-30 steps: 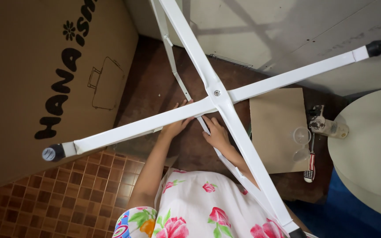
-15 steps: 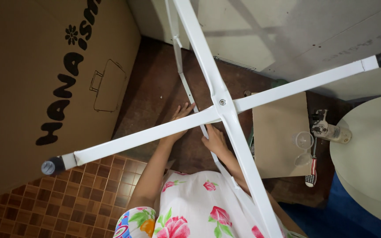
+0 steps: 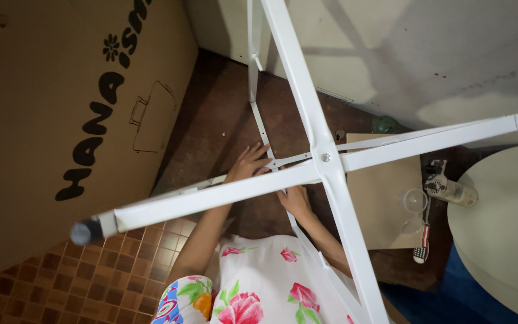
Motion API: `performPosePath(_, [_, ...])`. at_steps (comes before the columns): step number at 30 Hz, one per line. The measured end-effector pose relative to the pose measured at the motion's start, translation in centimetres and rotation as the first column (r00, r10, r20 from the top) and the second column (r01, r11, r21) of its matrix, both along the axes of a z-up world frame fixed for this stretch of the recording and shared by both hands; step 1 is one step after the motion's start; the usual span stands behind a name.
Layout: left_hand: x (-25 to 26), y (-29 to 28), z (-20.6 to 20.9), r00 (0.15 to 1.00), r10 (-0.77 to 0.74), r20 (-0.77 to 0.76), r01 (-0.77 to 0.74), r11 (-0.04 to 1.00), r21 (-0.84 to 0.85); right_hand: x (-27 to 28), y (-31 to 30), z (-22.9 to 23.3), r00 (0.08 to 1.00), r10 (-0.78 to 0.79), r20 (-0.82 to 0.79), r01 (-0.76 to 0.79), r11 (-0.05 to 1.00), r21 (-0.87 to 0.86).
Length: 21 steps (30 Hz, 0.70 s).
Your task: The person assembles a white metal folding table frame on the floor. They join the X-shaped leg braces to the side frames, fit the crossbars into place, and use a screwdriver to tighten screws on the frame joints, repositioning the frame as they work.
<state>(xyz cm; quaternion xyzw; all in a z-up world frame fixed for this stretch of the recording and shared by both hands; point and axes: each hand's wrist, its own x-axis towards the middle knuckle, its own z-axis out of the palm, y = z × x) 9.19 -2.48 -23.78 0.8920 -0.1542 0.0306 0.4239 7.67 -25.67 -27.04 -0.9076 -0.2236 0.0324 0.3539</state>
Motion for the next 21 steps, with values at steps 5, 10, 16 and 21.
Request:
performPosePath(5, [-1.1, -0.3, 2.0, 0.997, 0.047, -0.069, -0.051, 0.997, -0.062, -0.1, 1.1, 2.5, 1.0, -0.012, -0.013, 0.012, 1.0, -0.009])
performPosePath(10, [-0.7, 0.1, 1.7, 0.996, 0.013, -0.089, -0.019, 0.998, -0.061, 0.1, 1.6, 3.6, 0.996, -0.028, -0.082, 0.023, 0.998, -0.059])
performPosePath(16, [-0.4, 0.2, 1.3, 0.993, -0.031, -0.115, 0.023, 0.997, -0.07, 0.0, 1.4, 3.2, 1.0, 0.01, 0.026, -0.008, 0.996, -0.085])
performPosePath(21, [-0.3, 0.4, 3.1, 0.989, -0.043, -0.143, 0.028, 0.994, -0.106, 0.2, 1.7, 3.8, 0.999, -0.001, -0.046, -0.003, 0.995, -0.099])
